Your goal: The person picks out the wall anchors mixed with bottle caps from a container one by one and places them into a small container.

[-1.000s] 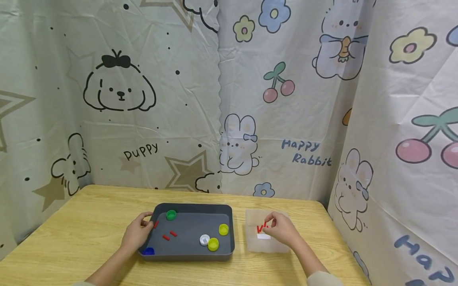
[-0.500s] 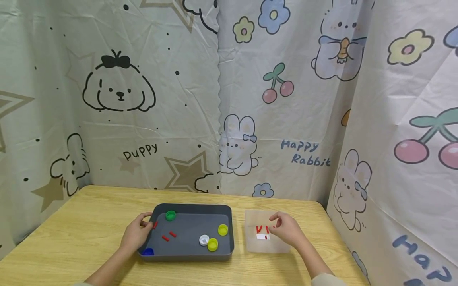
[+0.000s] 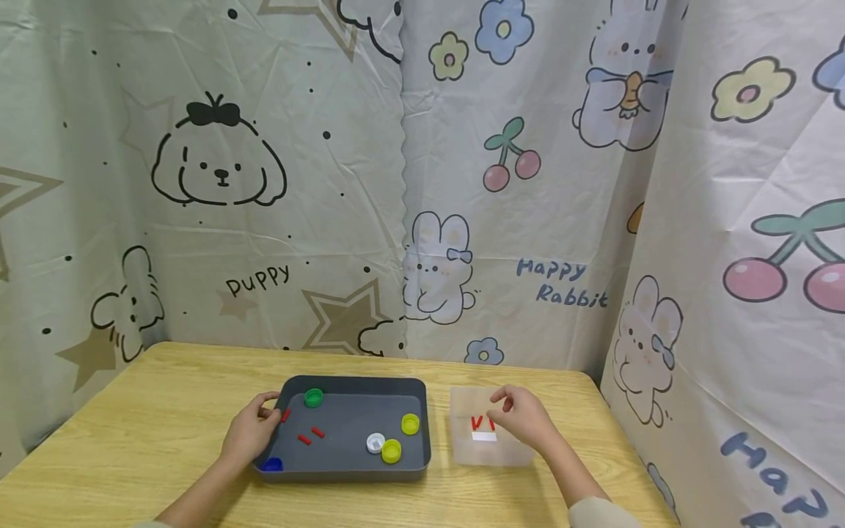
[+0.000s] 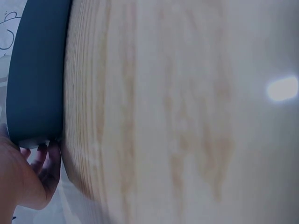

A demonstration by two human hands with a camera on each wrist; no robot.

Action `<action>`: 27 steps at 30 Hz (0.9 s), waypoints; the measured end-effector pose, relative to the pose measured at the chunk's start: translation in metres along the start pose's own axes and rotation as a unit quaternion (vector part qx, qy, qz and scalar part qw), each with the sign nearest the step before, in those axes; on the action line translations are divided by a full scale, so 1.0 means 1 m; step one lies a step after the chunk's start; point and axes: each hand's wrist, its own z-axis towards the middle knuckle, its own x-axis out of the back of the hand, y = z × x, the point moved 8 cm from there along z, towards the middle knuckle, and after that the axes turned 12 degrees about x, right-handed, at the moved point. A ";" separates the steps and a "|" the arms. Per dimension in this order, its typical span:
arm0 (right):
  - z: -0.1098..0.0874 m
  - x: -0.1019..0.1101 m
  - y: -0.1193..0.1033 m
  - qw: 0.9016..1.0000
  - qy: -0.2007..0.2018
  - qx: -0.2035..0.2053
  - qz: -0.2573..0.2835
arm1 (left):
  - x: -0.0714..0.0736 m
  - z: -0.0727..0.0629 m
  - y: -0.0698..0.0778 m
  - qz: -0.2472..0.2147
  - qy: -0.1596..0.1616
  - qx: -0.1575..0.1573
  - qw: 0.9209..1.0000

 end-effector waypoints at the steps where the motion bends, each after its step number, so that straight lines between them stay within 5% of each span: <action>1: 0.001 0.000 -0.002 1.000 0.000 0.004 0.000 | 0.000 0.000 0.000 0.000 0.000 0.000 1.000; 27: 0.039 -0.038 -0.064 0.997 -0.021 0.068 0.031 | 0.001 0.000 -0.002 -0.004 0.009 0.002 1.000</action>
